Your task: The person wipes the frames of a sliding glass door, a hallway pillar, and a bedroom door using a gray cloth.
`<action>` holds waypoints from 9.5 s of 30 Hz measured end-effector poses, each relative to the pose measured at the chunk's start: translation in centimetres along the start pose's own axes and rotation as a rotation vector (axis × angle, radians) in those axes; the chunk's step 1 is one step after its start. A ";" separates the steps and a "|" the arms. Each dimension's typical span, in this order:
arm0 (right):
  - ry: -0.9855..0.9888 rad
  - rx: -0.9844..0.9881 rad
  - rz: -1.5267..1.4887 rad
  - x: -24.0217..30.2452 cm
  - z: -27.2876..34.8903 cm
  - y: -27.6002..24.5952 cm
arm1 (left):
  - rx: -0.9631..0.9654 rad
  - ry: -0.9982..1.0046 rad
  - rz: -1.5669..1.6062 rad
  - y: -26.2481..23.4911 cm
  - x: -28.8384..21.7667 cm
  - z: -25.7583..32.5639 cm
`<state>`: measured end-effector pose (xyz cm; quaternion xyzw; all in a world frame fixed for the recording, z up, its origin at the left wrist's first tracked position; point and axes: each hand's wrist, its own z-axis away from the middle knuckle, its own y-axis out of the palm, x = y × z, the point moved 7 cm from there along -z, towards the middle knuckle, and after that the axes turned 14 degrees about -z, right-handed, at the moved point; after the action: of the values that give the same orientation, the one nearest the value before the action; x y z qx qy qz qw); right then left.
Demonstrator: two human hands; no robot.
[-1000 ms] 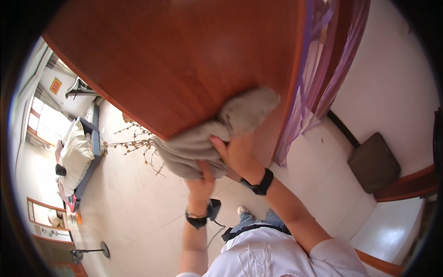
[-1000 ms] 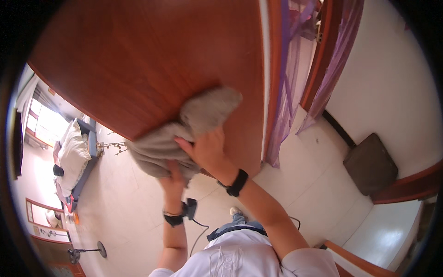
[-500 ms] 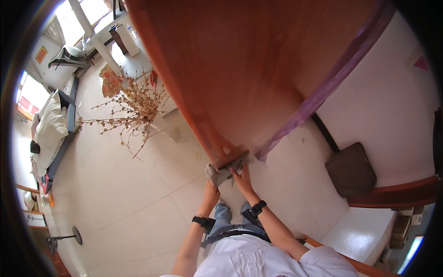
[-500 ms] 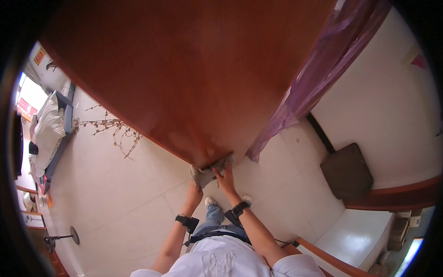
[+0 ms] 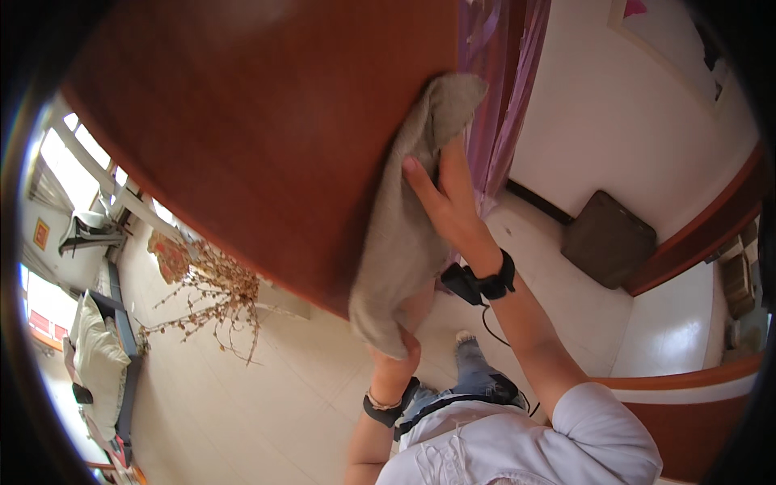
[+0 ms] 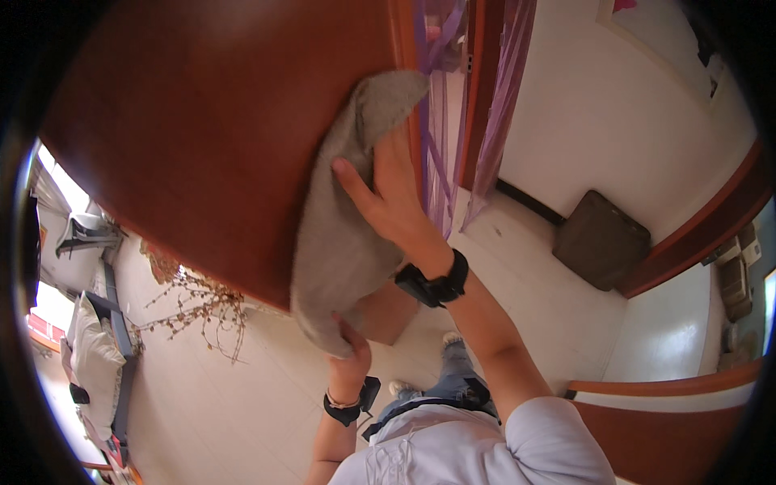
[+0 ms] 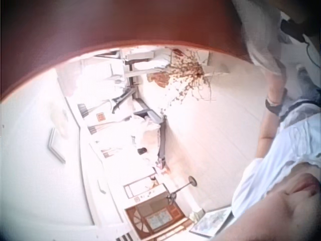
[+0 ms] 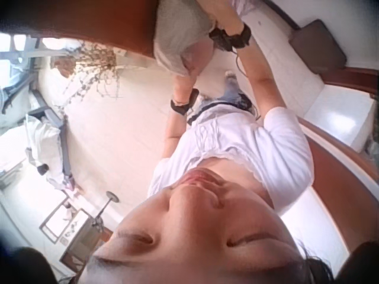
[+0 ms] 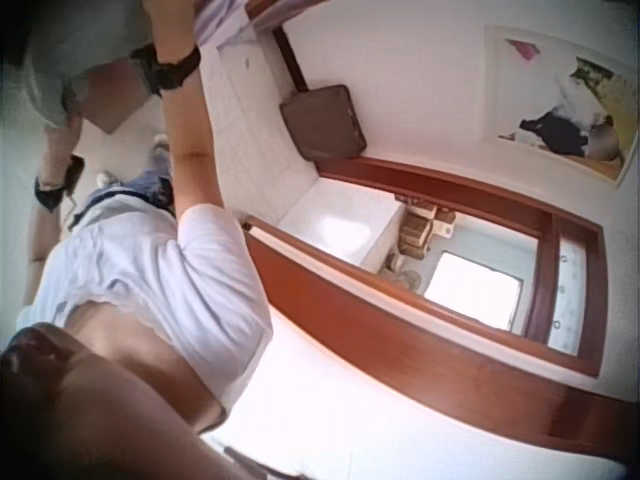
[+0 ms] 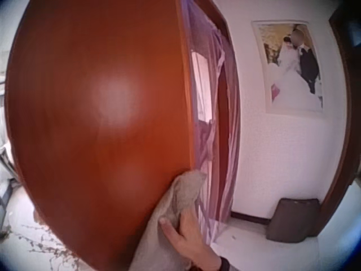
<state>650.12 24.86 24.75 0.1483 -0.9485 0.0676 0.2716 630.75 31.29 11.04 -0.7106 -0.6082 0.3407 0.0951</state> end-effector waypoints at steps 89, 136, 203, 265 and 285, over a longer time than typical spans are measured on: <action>0.755 0.225 -0.006 -25.7 20.9 -33.4 | 0.545 -1.022 0.853 34.3 -12.4 2.7; 0.681 1.056 -0.605 -69.0 -21.7 -0.8 | -0.335 -1.081 0.406 57.0 20.8 -43.6; -0.453 1.153 -1.942 -53.3 -27.6 34.3 | -1.924 -1.161 -1.426 50.3 15.9 -48.4; -0.794 0.958 -1.321 -63.3 -22.4 38.1 | -0.655 -2.208 -1.395 49.1 32.2 -35.6; -0.541 0.850 -1.326 -64.8 -30.5 46.0 | -0.305 -1.175 -2.135 39.5 45.9 -57.7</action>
<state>702.97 90.68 13.65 0.7771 -0.5908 0.2080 -0.0612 698.24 80.45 15.62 0.4015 -0.8689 0.2857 -0.0463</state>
